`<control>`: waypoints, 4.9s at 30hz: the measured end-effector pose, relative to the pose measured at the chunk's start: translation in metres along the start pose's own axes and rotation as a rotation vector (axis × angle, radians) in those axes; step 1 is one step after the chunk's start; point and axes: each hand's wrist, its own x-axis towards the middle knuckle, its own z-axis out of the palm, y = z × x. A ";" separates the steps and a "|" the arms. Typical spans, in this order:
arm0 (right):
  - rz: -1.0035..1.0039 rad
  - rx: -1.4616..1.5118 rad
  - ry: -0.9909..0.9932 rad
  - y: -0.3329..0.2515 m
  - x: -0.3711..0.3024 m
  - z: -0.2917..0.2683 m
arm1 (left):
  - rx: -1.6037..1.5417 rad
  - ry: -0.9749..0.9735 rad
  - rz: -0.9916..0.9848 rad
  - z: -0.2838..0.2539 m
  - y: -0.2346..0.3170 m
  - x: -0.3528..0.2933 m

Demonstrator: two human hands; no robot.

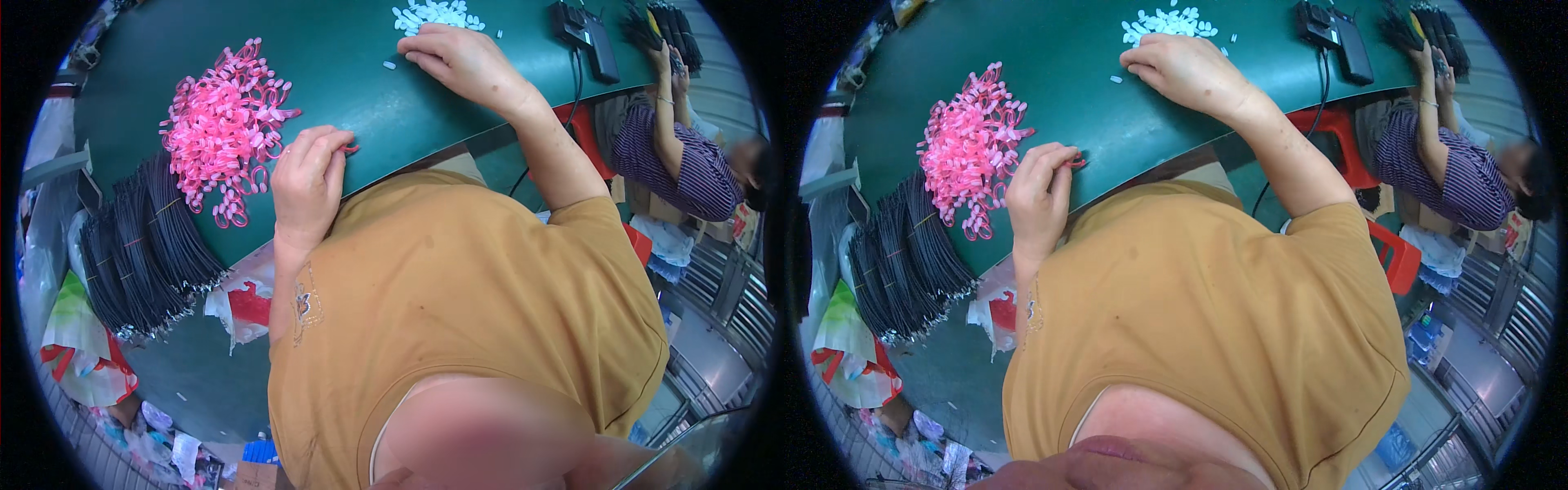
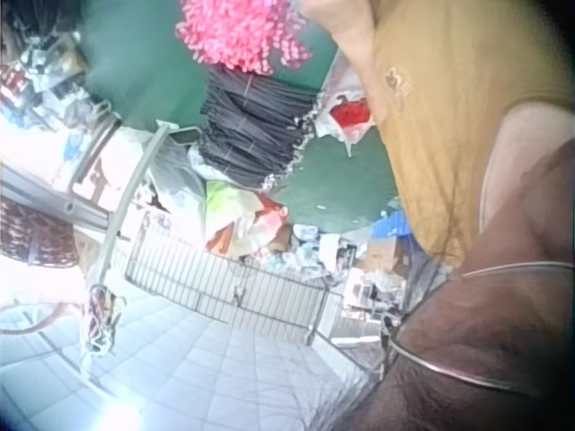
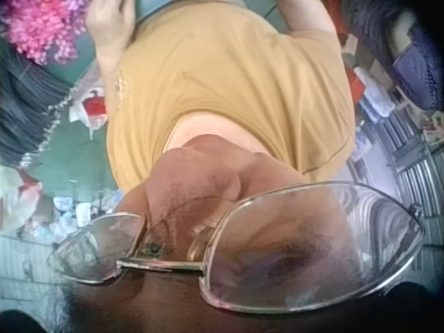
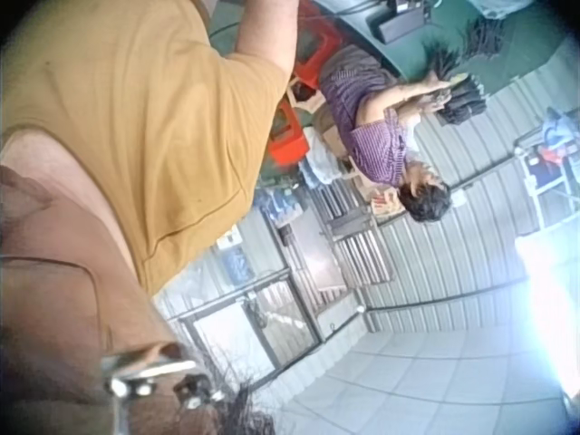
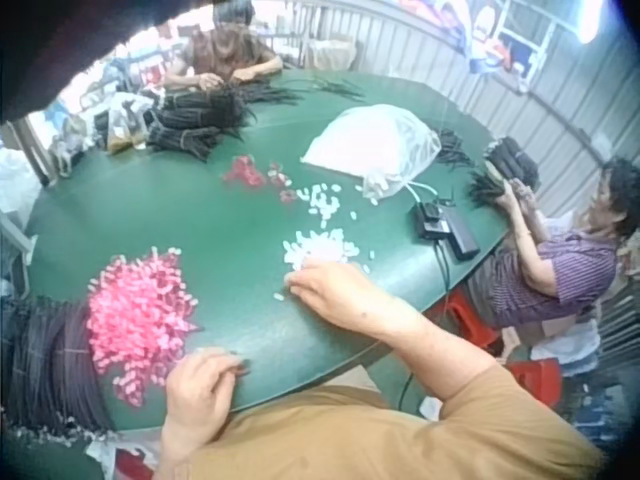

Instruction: Assembling small pink and blue plastic links or toy components at a workbench.

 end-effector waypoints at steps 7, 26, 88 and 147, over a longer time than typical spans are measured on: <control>-0.003 -0.108 0.107 0.011 0.013 -0.004 | -0.017 0.001 0.001 0.001 -0.001 0.001; -0.171 0.003 -0.216 0.008 0.031 0.003 | -0.006 -0.015 0.026 -0.001 -0.001 0.002; -0.250 0.267 -0.170 -0.059 0.004 0.035 | 0.028 0.017 0.065 0.001 -0.001 0.001; -0.374 0.134 -0.388 -0.074 0.019 0.016 | 0.053 -0.038 0.075 0.000 -0.001 0.001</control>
